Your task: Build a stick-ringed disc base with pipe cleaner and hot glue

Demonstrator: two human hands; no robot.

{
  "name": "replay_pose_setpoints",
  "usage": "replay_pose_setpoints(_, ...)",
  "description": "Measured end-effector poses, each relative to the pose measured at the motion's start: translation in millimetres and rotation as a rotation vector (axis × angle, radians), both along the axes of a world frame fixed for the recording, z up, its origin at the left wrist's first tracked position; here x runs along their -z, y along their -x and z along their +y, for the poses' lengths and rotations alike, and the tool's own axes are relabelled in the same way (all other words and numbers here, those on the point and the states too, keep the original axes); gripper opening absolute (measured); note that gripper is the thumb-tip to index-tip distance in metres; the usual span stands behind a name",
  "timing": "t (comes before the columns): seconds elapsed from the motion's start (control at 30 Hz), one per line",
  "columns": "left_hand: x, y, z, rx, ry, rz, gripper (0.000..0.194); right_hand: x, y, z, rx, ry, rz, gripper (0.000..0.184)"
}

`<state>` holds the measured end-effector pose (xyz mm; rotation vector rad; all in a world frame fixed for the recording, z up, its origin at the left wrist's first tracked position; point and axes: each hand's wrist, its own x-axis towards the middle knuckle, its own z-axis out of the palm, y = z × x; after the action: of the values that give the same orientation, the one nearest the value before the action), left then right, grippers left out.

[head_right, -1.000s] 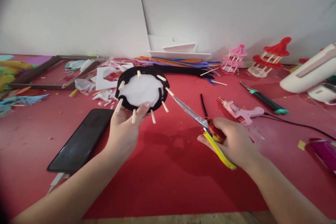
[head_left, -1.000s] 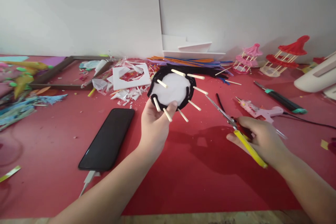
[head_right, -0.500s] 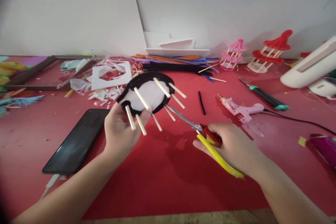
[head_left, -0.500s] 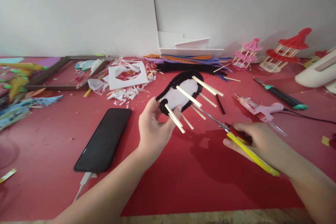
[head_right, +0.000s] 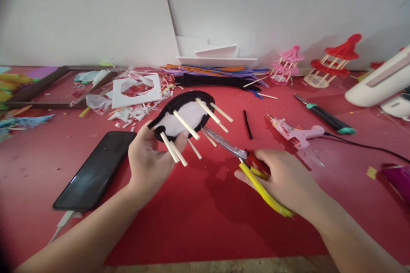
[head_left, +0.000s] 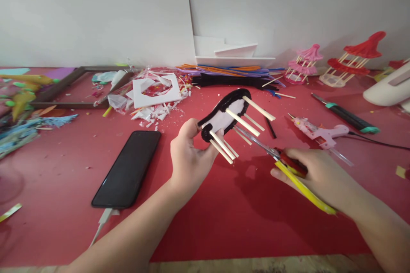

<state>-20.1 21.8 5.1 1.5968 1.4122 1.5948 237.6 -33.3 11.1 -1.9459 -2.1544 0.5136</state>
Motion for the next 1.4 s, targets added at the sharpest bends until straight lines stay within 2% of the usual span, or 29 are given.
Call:
replay_pose_setpoints(0.17,4.4,1.6,4.5,-0.028,-0.147,0.224,0.022,-0.4,2.2,-0.1,0.011,0.003,-0.032,0.052)
replay_pose_setpoints(0.3,1.2,1.3,3.3,-0.05,-0.216,0.325,0.022,0.9,3.5,0.5,0.024,-0.022,-0.065,0.053)
replay_pose_setpoints(0.4,-1.7,1.7,1.4,-0.012,-0.294,0.389,0.021,1.3,5.4,0.5,0.005,-0.043,-0.071,0.053)
replay_pose_setpoints(0.53,-2.4,2.1,1.1,0.034,-0.405,0.437,0.025,1.0,10.3,-2.5,-0.016,-0.087,-0.088,0.052)
replay_pose_setpoints(0.73,-1.6,-0.2,3.8,0.015,-0.435,0.448,0.027,4.0,19.0,-5.0,0.041,-0.214,-0.204,0.054)
replay_pose_setpoints(0.87,-1.4,-0.8,3.8,0.026,-0.422,0.433,0.026,9.0,17.3,-1.9,0.022,-0.303,-0.273,0.058)
replay_pose_setpoints(1.03,-2.9,-0.3,0.6,0.025,-0.389,0.43,0.023,14.7,11.1,1.4,-0.037,-0.358,-0.233,0.058)
replay_pose_setpoints(1.2,-2.4,0.4,-0.8,-0.061,-0.24,0.437,0.017,18.3,6.8,5.8,-0.091,-0.417,-0.193,0.056)
replay_pose_setpoints(1.3,-0.4,1.2,1.7,-0.101,-0.103,0.329,0.019,20.4,1.5,9.1,-0.116,-0.501,-0.152,0.055)
replay_pose_setpoints(1.4,0.3,1.0,6.7,-0.079,0.039,0.088,0.019,21.1,-6.8,12.0,-0.106,-0.498,-0.144,0.053)
